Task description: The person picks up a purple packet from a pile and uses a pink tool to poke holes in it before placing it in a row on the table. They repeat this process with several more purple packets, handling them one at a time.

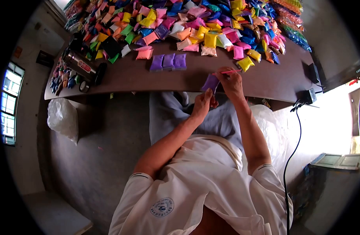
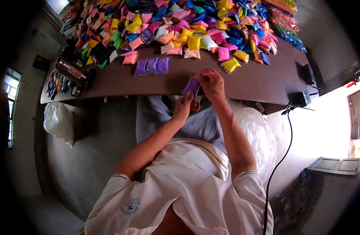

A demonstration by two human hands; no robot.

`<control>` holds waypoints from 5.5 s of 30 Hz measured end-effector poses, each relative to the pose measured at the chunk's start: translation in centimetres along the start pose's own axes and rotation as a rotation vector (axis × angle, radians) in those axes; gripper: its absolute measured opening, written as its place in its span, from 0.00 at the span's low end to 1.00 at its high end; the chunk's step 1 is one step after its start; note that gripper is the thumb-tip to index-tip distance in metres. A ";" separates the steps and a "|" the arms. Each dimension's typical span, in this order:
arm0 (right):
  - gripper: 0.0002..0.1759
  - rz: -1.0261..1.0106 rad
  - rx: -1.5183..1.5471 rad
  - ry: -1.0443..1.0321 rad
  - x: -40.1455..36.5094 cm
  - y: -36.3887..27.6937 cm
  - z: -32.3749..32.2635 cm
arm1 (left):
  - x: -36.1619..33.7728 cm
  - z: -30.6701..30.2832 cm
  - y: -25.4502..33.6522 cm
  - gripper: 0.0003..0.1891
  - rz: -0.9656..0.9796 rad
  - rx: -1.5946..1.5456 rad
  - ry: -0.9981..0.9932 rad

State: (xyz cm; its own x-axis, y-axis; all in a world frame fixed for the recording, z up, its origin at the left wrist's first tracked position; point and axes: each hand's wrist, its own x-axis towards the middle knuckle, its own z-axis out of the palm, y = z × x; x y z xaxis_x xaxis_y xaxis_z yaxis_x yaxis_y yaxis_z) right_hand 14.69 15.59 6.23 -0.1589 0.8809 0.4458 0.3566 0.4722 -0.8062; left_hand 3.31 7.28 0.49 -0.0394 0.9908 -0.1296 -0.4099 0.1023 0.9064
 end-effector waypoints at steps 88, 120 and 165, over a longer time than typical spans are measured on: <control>0.07 -0.047 -0.083 -0.002 -3.4 -0.5 0.0 | -0.2 -0.1 0.1 0.25 -0.064 -0.088 0.010; 0.10 -0.122 -0.157 -0.065 6.1 1.9 7.1 | -1.9 -3.1 0.3 0.22 -0.167 -0.107 0.189; 0.06 -0.308 -0.530 0.097 21.7 5.6 -1.4 | 0.7 -8.9 -9.2 0.16 -0.802 -0.274 0.172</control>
State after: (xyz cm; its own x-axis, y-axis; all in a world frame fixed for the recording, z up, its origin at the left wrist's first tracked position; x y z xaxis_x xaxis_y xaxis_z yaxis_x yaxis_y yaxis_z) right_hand 14.50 37.30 11.90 -0.2518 0.6879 0.6807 0.7201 0.6031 -0.3431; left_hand -1.08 6.28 -11.54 0.2268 0.5992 -0.7678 -0.5773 0.7177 0.3895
